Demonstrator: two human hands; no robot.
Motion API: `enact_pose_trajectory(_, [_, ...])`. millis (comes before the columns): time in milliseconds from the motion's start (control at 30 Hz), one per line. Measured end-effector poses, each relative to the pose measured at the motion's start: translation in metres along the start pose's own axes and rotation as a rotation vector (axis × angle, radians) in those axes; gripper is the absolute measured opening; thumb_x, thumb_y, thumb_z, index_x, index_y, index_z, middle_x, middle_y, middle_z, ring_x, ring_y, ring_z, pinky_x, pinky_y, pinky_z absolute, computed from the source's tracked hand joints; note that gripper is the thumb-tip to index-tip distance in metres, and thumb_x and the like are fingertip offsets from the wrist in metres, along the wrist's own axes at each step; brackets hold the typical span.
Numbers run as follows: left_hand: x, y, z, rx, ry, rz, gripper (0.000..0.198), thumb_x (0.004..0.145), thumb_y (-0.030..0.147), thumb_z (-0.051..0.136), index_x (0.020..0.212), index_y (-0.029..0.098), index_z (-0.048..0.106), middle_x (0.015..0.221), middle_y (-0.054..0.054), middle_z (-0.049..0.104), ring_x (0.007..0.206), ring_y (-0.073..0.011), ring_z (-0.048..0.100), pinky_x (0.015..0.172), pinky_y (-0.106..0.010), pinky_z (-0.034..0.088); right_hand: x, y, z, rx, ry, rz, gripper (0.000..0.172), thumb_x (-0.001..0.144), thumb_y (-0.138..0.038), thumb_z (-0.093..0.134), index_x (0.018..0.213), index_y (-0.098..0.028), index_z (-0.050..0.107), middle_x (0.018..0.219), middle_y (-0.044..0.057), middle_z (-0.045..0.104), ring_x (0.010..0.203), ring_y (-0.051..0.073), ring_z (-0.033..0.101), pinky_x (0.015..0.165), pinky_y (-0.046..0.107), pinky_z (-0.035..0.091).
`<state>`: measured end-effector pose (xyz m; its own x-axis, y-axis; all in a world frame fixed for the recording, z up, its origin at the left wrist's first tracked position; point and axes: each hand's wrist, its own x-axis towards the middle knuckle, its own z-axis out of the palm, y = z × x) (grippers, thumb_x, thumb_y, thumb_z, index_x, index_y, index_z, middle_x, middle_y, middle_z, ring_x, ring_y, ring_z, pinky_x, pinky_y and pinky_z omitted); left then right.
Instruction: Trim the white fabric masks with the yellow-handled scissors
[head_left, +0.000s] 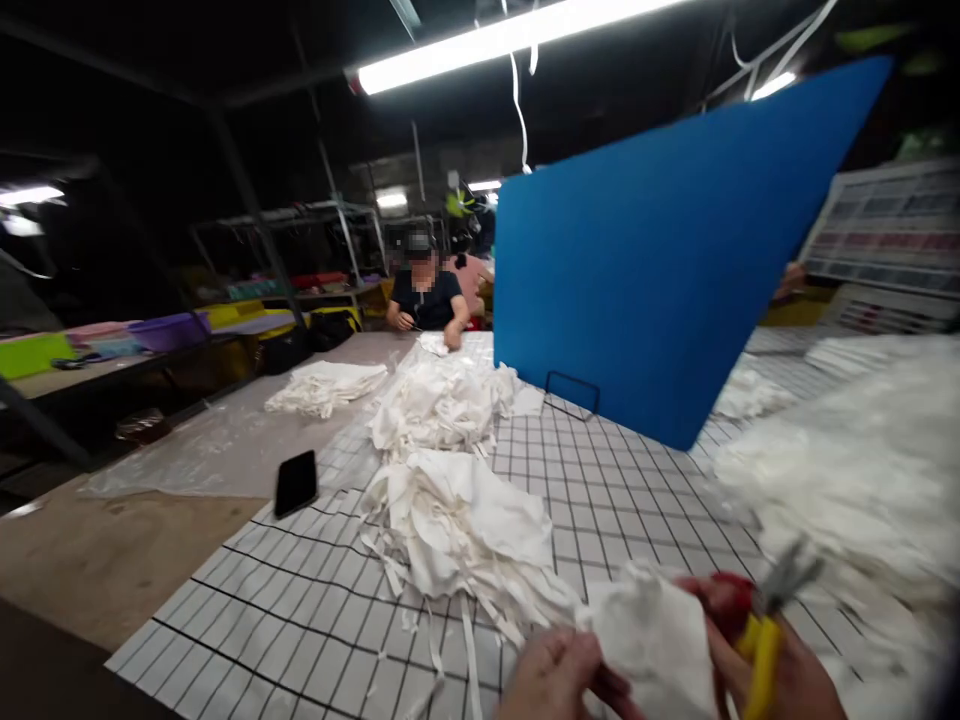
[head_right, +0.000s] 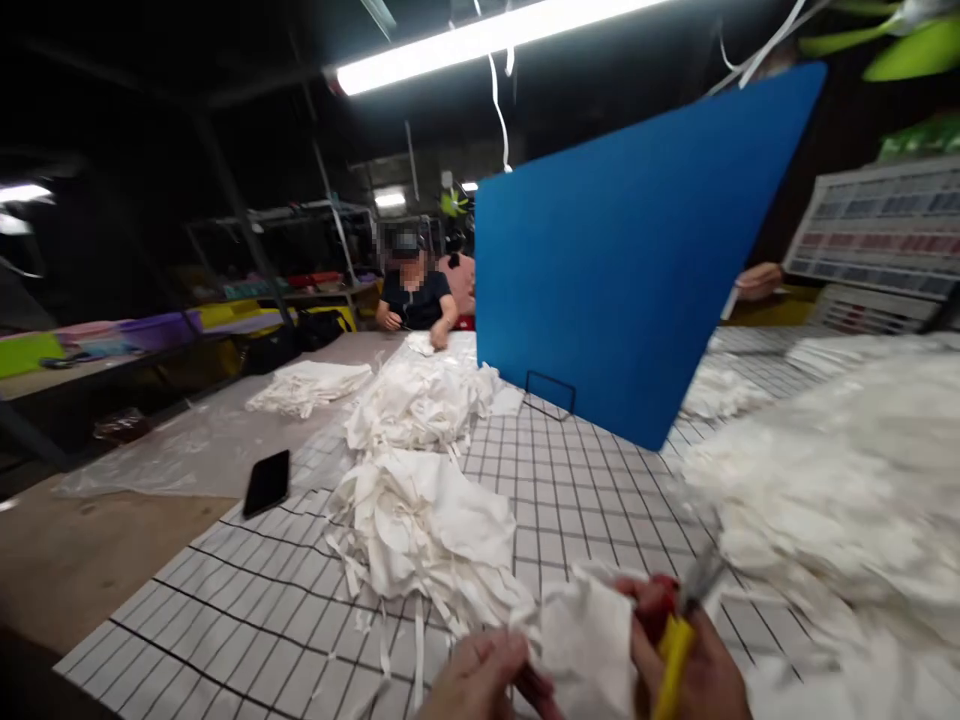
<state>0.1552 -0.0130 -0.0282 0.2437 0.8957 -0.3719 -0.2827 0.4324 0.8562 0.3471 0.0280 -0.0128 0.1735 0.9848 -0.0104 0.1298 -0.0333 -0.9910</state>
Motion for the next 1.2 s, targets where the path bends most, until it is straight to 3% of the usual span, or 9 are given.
enact_pose_trajectory(100, [-0.012, 0.016, -0.009, 0.323, 0.199, 0.189, 0.046, 0.083, 0.061, 0.054, 0.084, 0.015, 0.058, 0.071, -0.002, 0.061, 0.042, -0.0071, 0.044, 0.039, -0.019, 0.031, 0.0, -0.014, -0.002, 0.103, 0.04, -0.06, 0.036, 0.07, -0.048, 0.073, 0.077, -0.024, 0.046, 0.097, 0.006, 0.066, 0.1, 0.027, 0.064, 0.086, 0.036, 0.054])
enact_pose_trajectory(167, [-0.009, 0.029, -0.008, 0.406, 0.189, 0.293, 0.038, 0.088, 0.053, 0.054, 0.097, 0.016, 0.058, 0.069, 0.002, 0.054, 0.05, -0.0083, 0.047, 0.047, -0.02, 0.038, 0.001, -0.023, 0.0, 0.179, -0.036, -0.108, 0.036, 0.072, -0.042, 0.074, 0.076, -0.024, 0.043, 0.093, 0.003, 0.063, 0.093, 0.022, 0.063, 0.087, 0.035, 0.053])
enact_pose_trajectory(267, [0.007, 0.04, 0.002, 0.394, -0.082, 0.231, 0.04, 0.09, 0.049, 0.053, 0.113, 0.017, 0.056, 0.063, 0.006, 0.047, 0.051, -0.0083, 0.045, 0.049, -0.02, 0.039, 0.003, -0.033, 0.003, 0.231, -0.102, -0.115, 0.034, 0.075, -0.038, 0.073, 0.076, -0.023, 0.042, 0.092, 0.002, 0.06, 0.087, 0.018, 0.061, 0.081, 0.032, 0.052])
enact_pose_trajectory(367, [0.022, 0.042, 0.01, 0.369, -0.318, 0.133, 0.042, 0.088, 0.048, 0.056, 0.114, 0.015, 0.056, 0.059, 0.007, 0.046, 0.048, -0.0071, 0.042, 0.048, -0.02, 0.036, 0.003, -0.034, 0.001, 0.281, -0.154, -0.109, 0.031, 0.076, -0.036, 0.073, 0.078, -0.023, 0.045, 0.093, 0.0, 0.06, 0.082, 0.015, 0.06, 0.073, 0.028, 0.05])
enact_pose_trajectory(600, [0.04, 0.047, -0.001, 0.223, -0.648, -0.114, 0.065, 0.066, 0.03, 0.085, 0.119, 0.016, 0.049, 0.065, 0.003, 0.063, 0.056, -0.0094, 0.057, 0.057, -0.021, 0.042, 0.008, -0.031, -0.011, 0.373, -0.254, -0.111, 0.029, 0.076, -0.027, 0.075, 0.076, -0.021, 0.046, 0.088, -0.001, 0.059, 0.077, 0.013, 0.055, 0.068, 0.024, 0.045])
enact_pose_trajectory(700, [0.043, 0.049, -0.006, 0.154, -0.742, -0.148, 0.052, 0.071, 0.037, 0.08, 0.111, 0.015, 0.055, 0.075, -0.004, 0.068, 0.062, -0.0136, 0.065, 0.061, -0.025, 0.049, 0.013, -0.033, -0.013, 0.393, -0.307, -0.097, 0.027, 0.077, -0.025, 0.074, 0.077, -0.022, 0.048, 0.088, -0.002, 0.058, 0.079, 0.013, 0.055, 0.068, 0.025, 0.044])
enact_pose_trajectory(833, [0.04, 0.05, -0.008, 0.186, -0.729, -0.162, 0.039, 0.086, 0.048, 0.061, 0.095, 0.01, 0.064, 0.085, -0.009, 0.068, 0.064, -0.0141, 0.068, 0.058, -0.023, 0.053, 0.021, -0.027, -0.013, 0.349, -0.306, -0.112, 0.025, 0.079, -0.026, 0.073, 0.079, -0.022, 0.048, 0.089, -0.001, 0.06, 0.081, 0.013, 0.055, 0.072, 0.026, 0.044])
enact_pose_trajectory(1033, [0.028, 0.055, -0.008, 0.142, -0.591, -0.16, 0.03, 0.084, 0.039, 0.067, 0.092, 0.01, 0.066, 0.085, -0.007, 0.068, 0.058, -0.0127, 0.069, 0.05, -0.019, 0.054, 0.006, -0.015, -0.021, 0.163, -0.185, 0.006, 0.027, 0.079, -0.035, 0.071, 0.081, -0.021, 0.048, 0.111, 0.007, 0.065, 0.088, 0.018, 0.06, 0.076, 0.031, 0.047])
enact_pose_trajectory(1200, [0.023, 0.066, 0.009, 0.1, -0.416, -0.052, 0.032, 0.088, 0.044, 0.059, 0.089, 0.012, 0.059, 0.085, -0.008, 0.071, 0.034, -0.0057, 0.055, 0.026, -0.013, 0.036, -0.039, -0.001, -0.008, 0.129, -0.158, 0.102, 0.038, 0.068, -0.04, 0.079, 0.093, -0.022, 0.056, 0.117, 0.01, 0.064, 0.094, 0.025, 0.064, 0.077, 0.036, 0.052])
